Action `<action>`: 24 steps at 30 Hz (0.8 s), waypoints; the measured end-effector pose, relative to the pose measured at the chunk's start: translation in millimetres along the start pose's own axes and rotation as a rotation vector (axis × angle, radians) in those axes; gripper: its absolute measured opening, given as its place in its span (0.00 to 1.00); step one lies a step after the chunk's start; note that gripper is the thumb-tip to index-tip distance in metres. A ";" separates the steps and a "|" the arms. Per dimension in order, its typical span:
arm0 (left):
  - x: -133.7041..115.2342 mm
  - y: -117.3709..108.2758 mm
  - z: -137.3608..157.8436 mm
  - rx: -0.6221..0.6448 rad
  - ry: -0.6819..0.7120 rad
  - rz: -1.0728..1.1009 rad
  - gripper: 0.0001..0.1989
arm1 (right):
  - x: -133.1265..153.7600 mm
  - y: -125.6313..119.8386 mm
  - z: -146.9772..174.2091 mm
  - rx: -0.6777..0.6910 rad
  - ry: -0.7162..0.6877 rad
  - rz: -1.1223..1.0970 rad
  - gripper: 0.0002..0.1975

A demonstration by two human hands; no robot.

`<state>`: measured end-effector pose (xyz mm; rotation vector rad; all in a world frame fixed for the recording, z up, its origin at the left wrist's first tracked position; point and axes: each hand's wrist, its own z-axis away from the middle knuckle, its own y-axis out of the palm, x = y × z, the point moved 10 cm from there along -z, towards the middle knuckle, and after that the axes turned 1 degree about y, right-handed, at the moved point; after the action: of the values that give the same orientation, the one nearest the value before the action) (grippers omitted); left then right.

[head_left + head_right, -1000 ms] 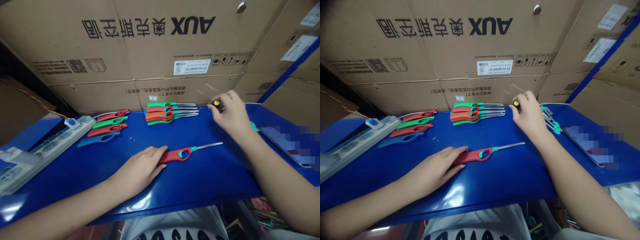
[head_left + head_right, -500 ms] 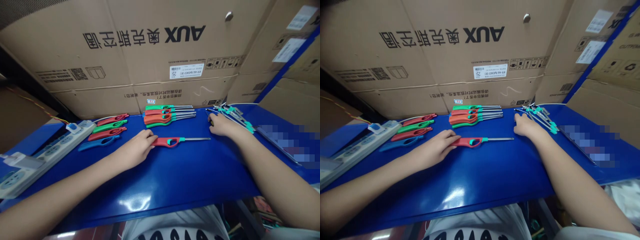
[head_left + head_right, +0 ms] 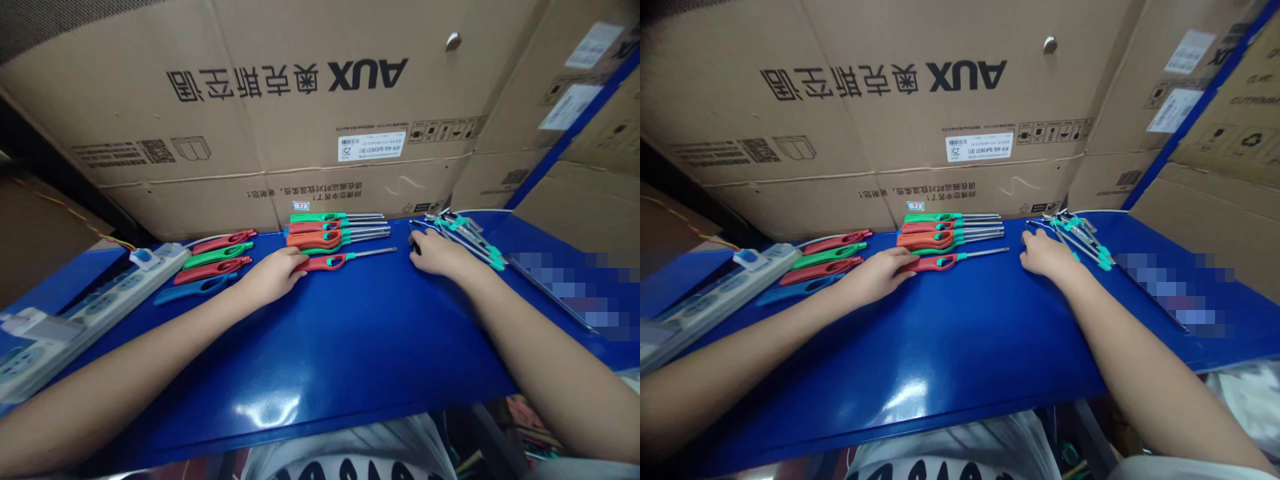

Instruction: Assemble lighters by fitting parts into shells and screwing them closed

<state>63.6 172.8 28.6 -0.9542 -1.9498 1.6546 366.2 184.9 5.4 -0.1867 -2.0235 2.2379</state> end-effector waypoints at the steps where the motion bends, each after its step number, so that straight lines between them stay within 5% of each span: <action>1: 0.8 0.5 -0.7 0.000 -0.006 0.000 0.12 | 0.5 -0.2 -0.4 -0.009 -0.003 -0.002 0.21; 24: 1.7 -6.5 -2.4 -0.062 -0.090 -0.049 0.10 | 12.8 -6.3 -14.0 -0.275 -0.158 -0.160 0.15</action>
<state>62.6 175.3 35.1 -0.8612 -2.0779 1.6452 356.0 201.5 10.2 0.1290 -2.3309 1.9296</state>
